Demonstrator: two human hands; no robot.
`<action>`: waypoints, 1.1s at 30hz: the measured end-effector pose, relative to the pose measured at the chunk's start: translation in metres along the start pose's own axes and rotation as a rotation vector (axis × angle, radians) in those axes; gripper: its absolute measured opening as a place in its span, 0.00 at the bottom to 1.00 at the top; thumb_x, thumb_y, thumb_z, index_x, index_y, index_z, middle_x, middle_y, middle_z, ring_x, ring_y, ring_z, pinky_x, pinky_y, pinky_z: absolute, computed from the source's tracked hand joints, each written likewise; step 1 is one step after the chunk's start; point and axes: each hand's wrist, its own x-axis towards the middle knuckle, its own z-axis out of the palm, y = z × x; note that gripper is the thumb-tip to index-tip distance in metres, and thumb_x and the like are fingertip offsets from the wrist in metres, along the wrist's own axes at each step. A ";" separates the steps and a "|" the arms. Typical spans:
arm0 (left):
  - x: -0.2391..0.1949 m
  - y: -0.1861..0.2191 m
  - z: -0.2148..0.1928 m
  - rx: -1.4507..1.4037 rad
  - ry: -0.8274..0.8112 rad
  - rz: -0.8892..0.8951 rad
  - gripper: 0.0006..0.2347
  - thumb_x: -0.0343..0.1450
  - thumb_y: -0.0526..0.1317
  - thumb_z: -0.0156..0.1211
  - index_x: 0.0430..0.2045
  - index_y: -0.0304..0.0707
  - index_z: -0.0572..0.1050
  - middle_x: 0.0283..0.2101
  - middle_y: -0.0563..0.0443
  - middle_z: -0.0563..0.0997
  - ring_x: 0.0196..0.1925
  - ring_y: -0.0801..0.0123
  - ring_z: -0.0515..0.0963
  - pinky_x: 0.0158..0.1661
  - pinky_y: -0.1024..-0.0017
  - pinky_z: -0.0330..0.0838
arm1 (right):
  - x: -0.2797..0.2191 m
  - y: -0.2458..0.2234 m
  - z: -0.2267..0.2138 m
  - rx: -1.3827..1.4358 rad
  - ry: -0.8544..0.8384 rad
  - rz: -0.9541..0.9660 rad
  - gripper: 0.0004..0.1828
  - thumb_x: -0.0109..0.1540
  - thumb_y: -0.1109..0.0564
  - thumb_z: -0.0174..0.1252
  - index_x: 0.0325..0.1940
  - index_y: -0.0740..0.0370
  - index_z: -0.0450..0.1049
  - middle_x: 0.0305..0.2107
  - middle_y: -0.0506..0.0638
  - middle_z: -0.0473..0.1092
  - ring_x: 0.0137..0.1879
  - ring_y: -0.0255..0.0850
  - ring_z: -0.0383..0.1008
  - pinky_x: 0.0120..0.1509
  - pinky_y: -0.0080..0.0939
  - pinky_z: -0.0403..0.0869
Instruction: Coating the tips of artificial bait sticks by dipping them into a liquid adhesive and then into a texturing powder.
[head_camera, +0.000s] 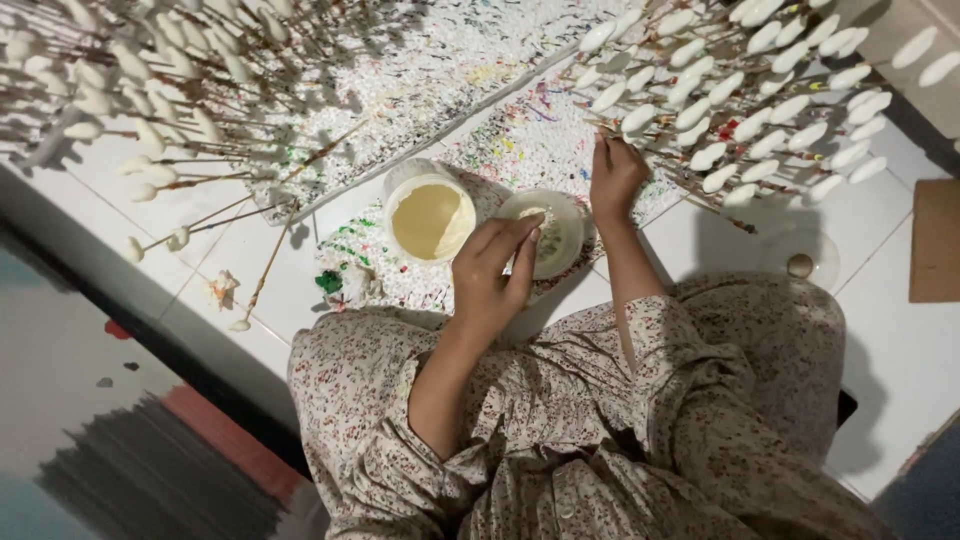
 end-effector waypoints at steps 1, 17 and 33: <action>-0.002 -0.004 0.002 0.005 0.008 -0.001 0.06 0.71 0.27 0.63 0.38 0.30 0.84 0.27 0.40 0.82 0.27 0.50 0.82 0.30 0.61 0.77 | -0.004 0.004 0.000 0.006 -0.004 -0.006 0.07 0.61 0.68 0.67 0.28 0.66 0.79 0.18 0.60 0.72 0.27 0.62 0.74 0.30 0.53 0.71; 0.027 -0.042 -0.075 0.187 0.347 0.004 0.03 0.70 0.26 0.65 0.32 0.30 0.83 0.29 0.43 0.83 0.27 0.54 0.81 0.28 0.64 0.75 | -0.027 -0.029 -0.035 0.132 -0.056 0.014 0.12 0.60 0.72 0.66 0.46 0.65 0.85 0.35 0.56 0.80 0.37 0.53 0.81 0.44 0.45 0.77; 0.047 -0.163 -0.172 0.722 0.683 -0.614 0.10 0.65 0.39 0.71 0.38 0.44 0.84 0.27 0.53 0.82 0.27 0.60 0.84 0.33 0.59 0.78 | 0.064 -0.146 -0.028 0.376 -0.306 -0.060 0.12 0.64 0.76 0.64 0.50 0.73 0.83 0.40 0.64 0.79 0.47 0.60 0.81 0.50 0.50 0.80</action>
